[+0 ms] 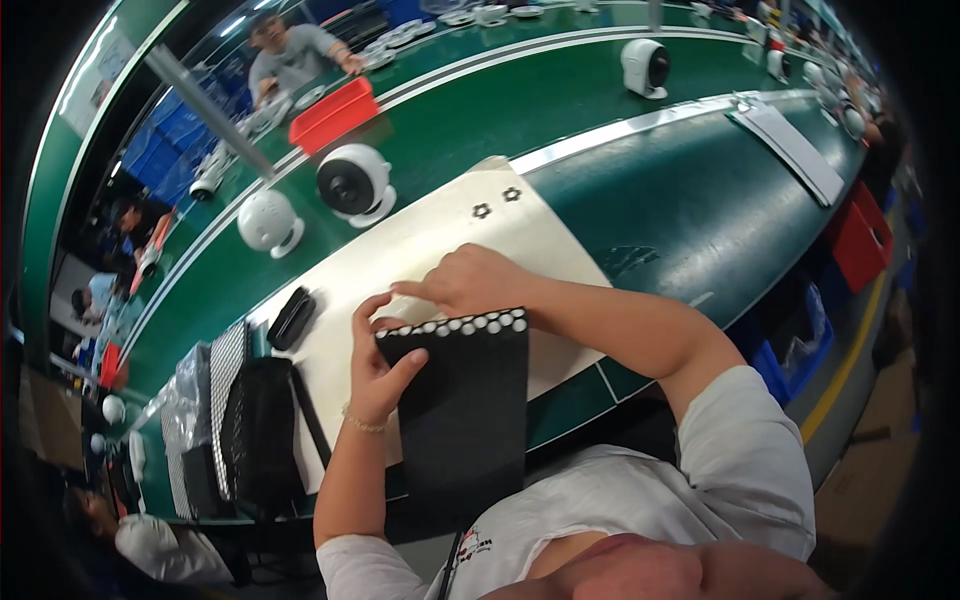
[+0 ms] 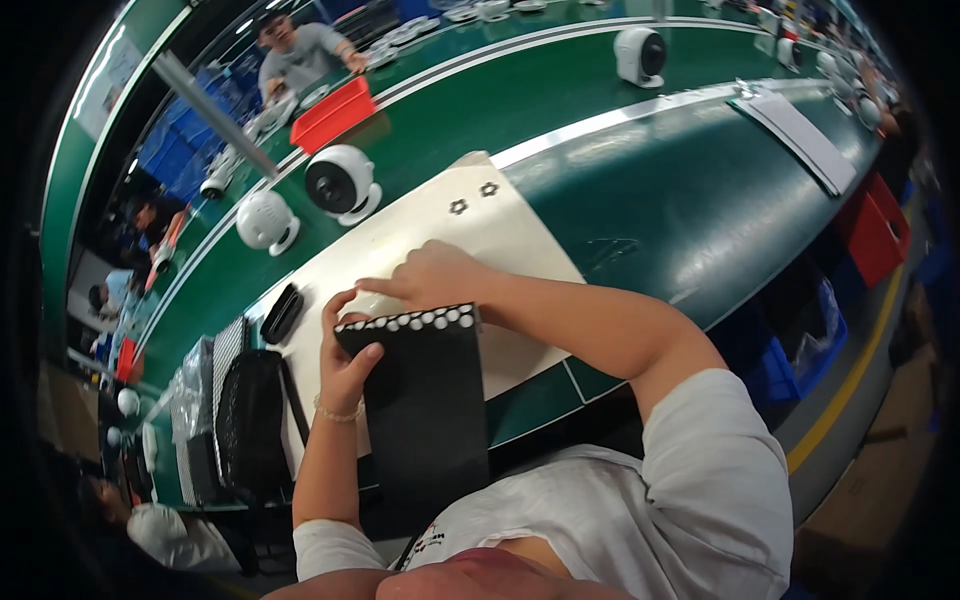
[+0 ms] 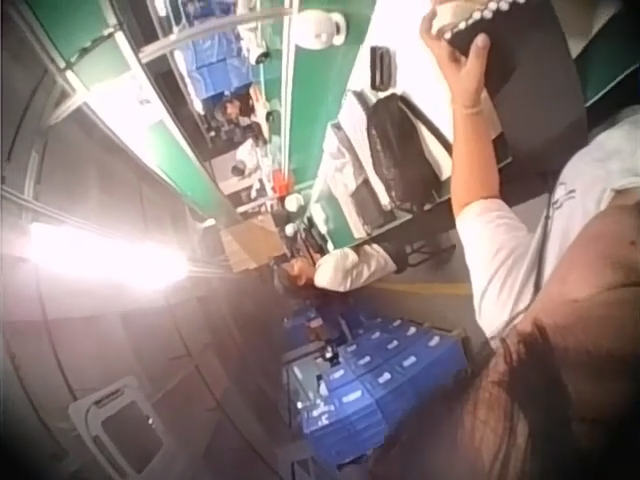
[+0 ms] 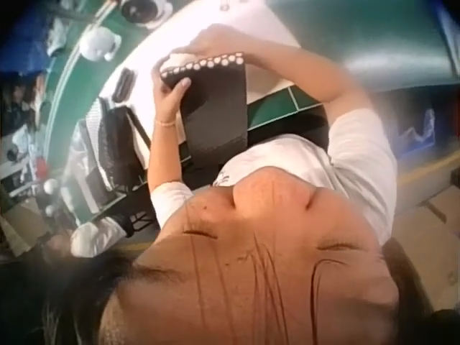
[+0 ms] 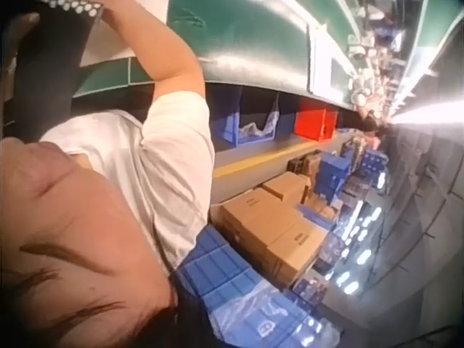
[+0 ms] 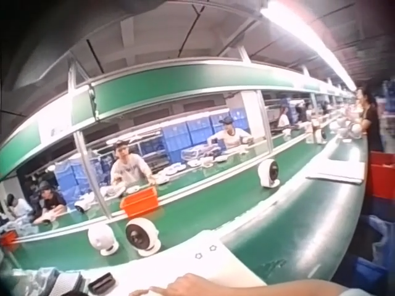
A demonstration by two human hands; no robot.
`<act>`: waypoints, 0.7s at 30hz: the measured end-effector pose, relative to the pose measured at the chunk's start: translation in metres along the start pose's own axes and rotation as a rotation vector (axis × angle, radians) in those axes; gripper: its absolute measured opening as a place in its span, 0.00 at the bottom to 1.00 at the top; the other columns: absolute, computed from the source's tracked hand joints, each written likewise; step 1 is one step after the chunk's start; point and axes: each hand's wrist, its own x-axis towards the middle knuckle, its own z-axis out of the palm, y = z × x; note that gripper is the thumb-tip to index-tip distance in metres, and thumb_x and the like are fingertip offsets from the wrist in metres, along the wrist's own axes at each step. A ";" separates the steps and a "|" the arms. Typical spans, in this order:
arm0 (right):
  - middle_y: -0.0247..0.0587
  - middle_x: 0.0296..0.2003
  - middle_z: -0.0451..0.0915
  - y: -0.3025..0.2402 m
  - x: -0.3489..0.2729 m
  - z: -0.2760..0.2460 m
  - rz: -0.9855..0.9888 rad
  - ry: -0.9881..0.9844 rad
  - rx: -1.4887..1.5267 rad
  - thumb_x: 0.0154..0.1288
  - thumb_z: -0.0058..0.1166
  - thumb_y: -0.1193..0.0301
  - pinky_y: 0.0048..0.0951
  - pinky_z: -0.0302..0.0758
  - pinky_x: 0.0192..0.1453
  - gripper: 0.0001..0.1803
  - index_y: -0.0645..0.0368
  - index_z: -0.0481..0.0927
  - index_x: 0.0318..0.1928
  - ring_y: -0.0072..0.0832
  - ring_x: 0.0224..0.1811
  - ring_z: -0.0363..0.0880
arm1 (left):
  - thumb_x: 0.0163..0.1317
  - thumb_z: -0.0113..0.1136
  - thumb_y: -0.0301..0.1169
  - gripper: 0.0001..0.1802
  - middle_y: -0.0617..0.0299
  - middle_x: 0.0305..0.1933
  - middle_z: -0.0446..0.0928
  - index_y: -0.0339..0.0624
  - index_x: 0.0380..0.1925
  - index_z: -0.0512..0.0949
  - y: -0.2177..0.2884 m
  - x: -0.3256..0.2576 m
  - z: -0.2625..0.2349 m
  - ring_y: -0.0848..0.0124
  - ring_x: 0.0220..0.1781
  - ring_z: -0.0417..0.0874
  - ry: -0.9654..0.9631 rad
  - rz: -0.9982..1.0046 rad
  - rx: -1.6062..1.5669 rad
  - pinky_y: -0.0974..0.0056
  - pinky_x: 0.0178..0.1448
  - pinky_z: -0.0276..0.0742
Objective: Assembling white spherical lighting or camera fixtures on a production line.
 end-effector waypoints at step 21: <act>0.28 0.21 0.73 0.000 -0.007 0.009 -0.076 0.147 -0.210 0.53 0.47 0.64 0.28 0.64 0.32 0.26 0.37 0.66 0.55 0.26 0.26 0.74 | 0.43 0.65 0.30 0.29 0.66 0.40 0.61 0.35 0.45 0.64 0.005 -0.001 0.005 0.81 0.35 0.65 0.044 -0.079 -0.060 0.77 0.40 0.63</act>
